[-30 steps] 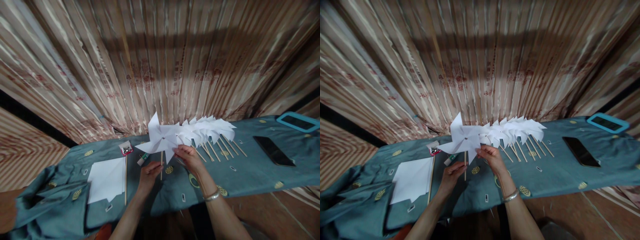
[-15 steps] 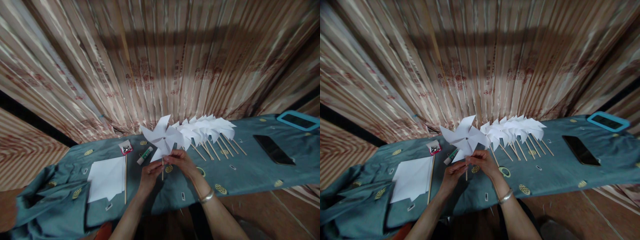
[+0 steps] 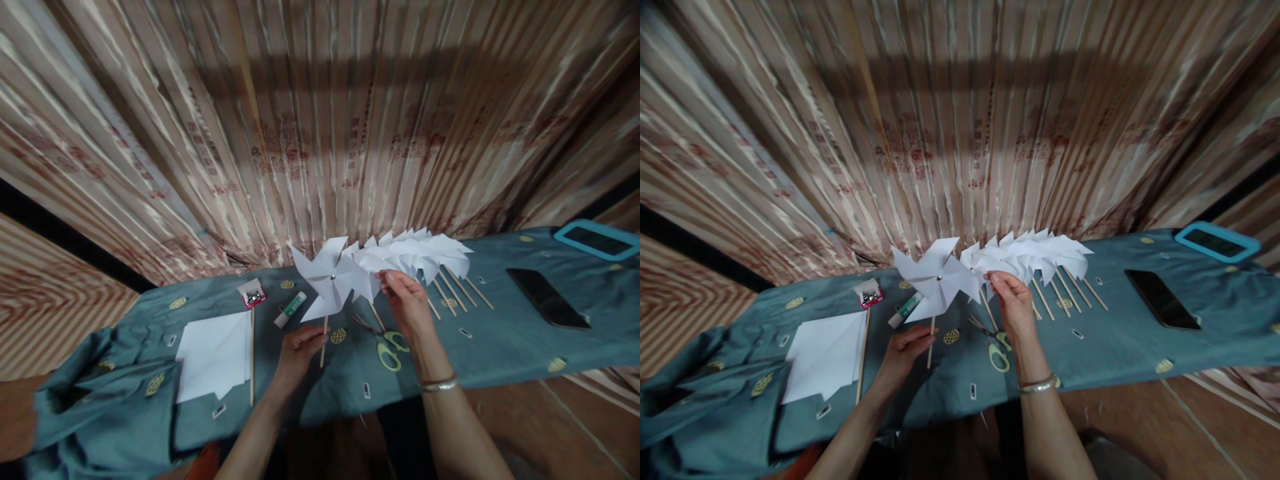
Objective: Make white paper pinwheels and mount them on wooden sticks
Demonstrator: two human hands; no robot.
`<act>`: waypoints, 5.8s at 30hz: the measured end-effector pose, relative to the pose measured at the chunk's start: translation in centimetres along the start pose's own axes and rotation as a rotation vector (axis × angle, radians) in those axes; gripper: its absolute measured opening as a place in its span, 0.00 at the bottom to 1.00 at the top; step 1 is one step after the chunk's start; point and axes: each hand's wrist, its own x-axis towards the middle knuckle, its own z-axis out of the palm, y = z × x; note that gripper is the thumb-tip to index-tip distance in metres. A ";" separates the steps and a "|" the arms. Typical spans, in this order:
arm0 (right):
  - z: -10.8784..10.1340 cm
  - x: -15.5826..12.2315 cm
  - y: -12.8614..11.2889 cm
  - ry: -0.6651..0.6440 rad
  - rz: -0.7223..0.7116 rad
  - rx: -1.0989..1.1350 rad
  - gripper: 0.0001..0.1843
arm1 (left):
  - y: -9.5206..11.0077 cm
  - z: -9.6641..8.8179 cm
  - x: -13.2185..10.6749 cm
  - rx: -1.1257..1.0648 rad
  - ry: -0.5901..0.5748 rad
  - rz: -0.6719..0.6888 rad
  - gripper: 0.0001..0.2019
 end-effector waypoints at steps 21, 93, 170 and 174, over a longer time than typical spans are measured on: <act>2.3 -2.4 2.5 -0.281 0.241 -0.137 0.18 | 0.2 -0.2 0.1 -0.005 0.012 0.034 0.11; 2.7 -5.0 1.0 -0.786 0.414 -0.048 0.19 | 0.1 0.1 -0.5 -0.018 0.009 0.025 0.12; 2.8 -6.1 3.8 -0.394 0.006 -0.580 0.07 | -0.5 2.6 -0.7 -0.224 -0.022 -0.118 0.18; 2.3 -5.0 3.9 -0.416 0.007 -0.609 0.09 | -0.6 3.0 -0.7 -0.230 0.003 -0.139 0.20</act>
